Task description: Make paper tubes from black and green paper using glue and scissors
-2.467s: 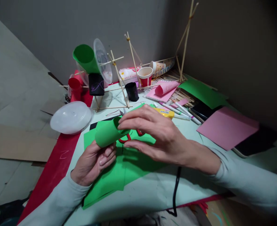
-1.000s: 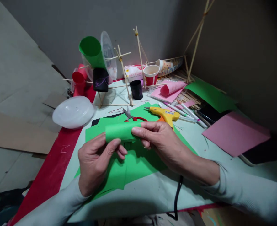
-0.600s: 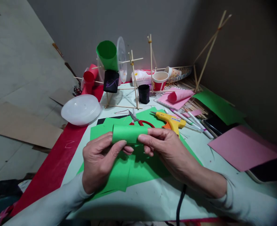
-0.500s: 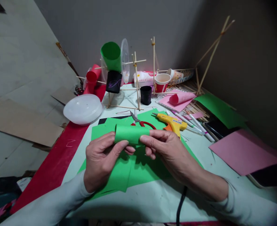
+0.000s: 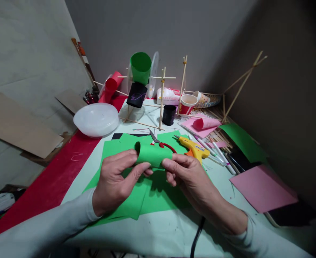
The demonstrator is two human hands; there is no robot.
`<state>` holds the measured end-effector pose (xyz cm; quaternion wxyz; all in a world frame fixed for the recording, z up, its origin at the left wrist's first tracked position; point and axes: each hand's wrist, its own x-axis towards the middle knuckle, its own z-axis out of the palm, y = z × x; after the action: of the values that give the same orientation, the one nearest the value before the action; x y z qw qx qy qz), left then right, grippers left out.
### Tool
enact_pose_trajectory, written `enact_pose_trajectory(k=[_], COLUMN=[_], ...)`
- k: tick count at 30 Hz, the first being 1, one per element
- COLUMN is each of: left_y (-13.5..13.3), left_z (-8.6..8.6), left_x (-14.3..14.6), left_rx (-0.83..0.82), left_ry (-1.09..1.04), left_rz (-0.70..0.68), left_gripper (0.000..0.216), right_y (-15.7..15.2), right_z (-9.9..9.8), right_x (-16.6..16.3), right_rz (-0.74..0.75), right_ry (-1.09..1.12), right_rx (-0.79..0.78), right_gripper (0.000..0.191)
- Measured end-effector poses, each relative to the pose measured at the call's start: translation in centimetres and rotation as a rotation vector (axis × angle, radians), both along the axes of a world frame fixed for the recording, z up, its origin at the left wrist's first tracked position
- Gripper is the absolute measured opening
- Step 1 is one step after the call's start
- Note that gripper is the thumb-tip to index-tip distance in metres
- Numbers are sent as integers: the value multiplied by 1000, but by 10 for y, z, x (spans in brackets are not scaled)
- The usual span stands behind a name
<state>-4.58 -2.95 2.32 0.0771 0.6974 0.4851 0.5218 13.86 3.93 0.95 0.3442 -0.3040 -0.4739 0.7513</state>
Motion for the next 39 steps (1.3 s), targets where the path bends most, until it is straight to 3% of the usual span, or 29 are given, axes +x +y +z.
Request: enact_pose_trajectory(k=[3, 6, 10, 13, 16, 22, 28, 34, 39], left_y=[-2, -4, -2, 1, 4, 5, 4, 8, 11], left_z=[0, 1, 6, 6, 4, 1, 1, 4, -7], left_x=[-1, -1, -4, -6, -6, -5, -7, -6, -6], left_rx=[156, 189, 25, -96, -123, -81, -262, -465, -437], left_ry=[121, 179, 77, -103, -183, -144, -252, -424, -495], left_rz=[43, 83, 56, 1, -7, 28, 42, 14, 114], left_gripper=[18, 23, 35, 31, 26, 34, 39, 34, 11], right_y=[-1, -1, 1, 3, 4, 3, 0, -2, 0], right_z=[1, 3, 4, 4, 4, 4, 5, 7, 12], right_x=[-2, -3, -2, -2, -1, -1, -1, 0, 1], right_rz=[14, 13, -29, -75, -95, -96, -126, -163, -146], right_ry=[-1, -4, -14, -31, -56, -84, -124, -171, -205], right_rx=[-41, -59, -32, -1, 6, 15, 62, 155, 132], right_gripper=[29, 28, 28, 29, 27, 27, 31, 30, 33])
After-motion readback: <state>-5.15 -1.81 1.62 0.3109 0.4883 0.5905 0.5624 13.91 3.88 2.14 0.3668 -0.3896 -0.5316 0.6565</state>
